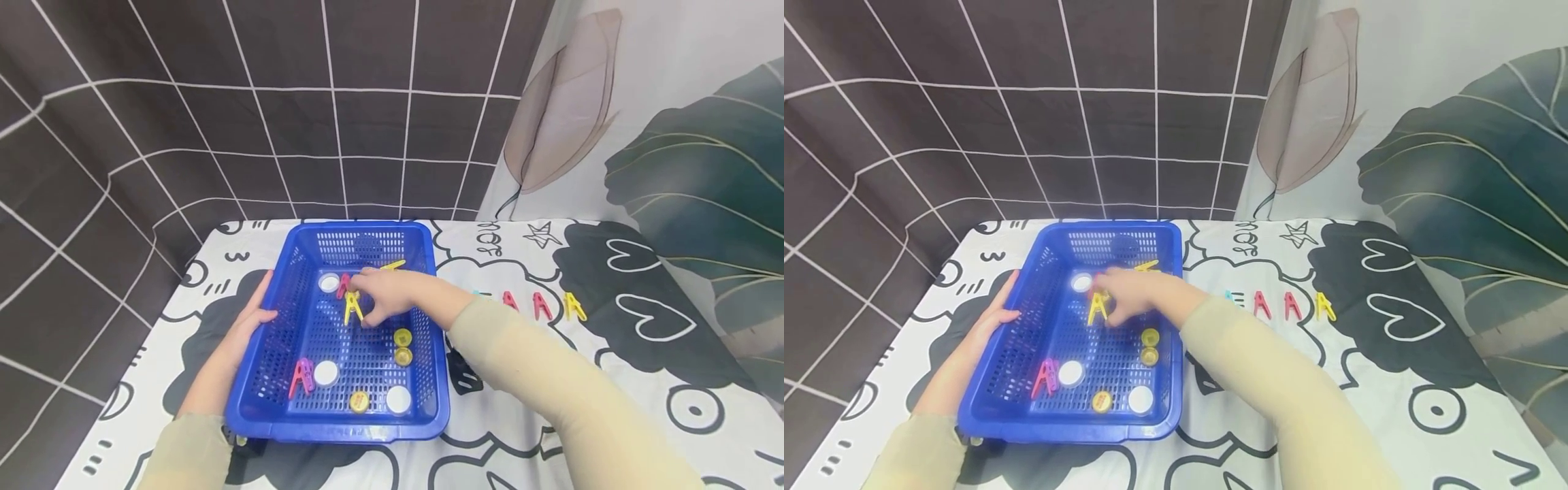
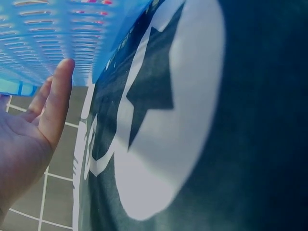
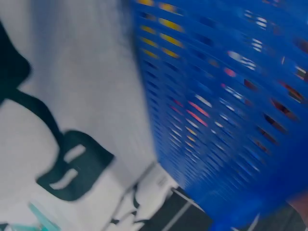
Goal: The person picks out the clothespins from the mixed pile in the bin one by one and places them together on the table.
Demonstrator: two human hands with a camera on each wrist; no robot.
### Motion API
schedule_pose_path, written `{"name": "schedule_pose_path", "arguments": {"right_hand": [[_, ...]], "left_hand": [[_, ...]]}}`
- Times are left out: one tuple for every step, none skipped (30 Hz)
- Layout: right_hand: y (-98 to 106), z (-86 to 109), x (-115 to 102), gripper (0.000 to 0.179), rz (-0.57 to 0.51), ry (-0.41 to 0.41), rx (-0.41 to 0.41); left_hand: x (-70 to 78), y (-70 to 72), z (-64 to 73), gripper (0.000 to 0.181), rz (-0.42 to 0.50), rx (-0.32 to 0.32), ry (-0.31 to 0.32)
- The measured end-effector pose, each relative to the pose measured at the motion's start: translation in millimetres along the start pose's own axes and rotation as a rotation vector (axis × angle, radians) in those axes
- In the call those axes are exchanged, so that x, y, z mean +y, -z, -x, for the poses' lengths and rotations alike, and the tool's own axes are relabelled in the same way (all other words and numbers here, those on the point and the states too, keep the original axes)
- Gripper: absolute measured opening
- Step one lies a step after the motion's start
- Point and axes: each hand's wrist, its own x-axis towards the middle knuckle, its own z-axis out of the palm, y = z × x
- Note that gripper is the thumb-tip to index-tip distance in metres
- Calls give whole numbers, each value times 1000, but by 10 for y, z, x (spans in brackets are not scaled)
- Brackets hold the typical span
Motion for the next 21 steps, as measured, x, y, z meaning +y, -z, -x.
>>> {"name": "schedule_pose_path", "arguments": {"right_hand": [[47,30,-2,60,-10,2,11],[91,62,-3,59,-20,3,20],[131,97,-3,58,-24,-3,26],[166,133,-1,58,-22,-8,33],[200,170,2,58,-22,-12,39],[228,208,7,57,-23,-18,44],[248,240,15,58,-21,-21,45],[265,272,24,58,-21,-25,46],[282,308,36,58,-19,-26,49],[296,343,49,58,-18,-27,53],[307,381,63,58,-20,-26,59],[314,418,81,58,-23,-24,66],[324,460,98,57,-31,-17,73],[332,503,117,56,-40,-9,82],[338,547,136,57,-47,-8,87],[342,590,155,56,-62,-15,89],[343,631,177,56,-75,-19,91],[344,674,199,57,-86,-23,91],[344,717,218,57,-95,-31,90],[341,758,239,58,-101,-42,89],[342,801,252,57,-107,-53,87]], "left_hand": [[1,-2,0,74,-13,8,1],[-1,-5,2,74,0,2,9],[0,-8,3,74,4,3,13],[-1,-10,4,74,-2,6,12],[-1,-12,5,74,2,7,13],[0,-16,6,74,14,4,18],[-5,-16,11,74,32,2,25],[-9,-15,16,74,35,-1,29],[-10,-15,18,74,38,1,30],[-11,-17,22,74,49,-1,35],[-10,-20,26,74,67,-5,39],[-10,-22,27,74,69,-7,40],[-11,-22,28,74,73,-13,39],[-10,-23,30,74,75,-19,38],[-8,-25,31,74,83,-25,35],[-9,-24,30,74,84,-33,32],[-9,-22,30,73,81,-37,29],[-7,-20,30,73,73,-38,26],[-7,-19,29,73,68,-39,24],[-4,-18,30,73,56,-33,22],[-2,-18,31,73,47,-29,23]]}}
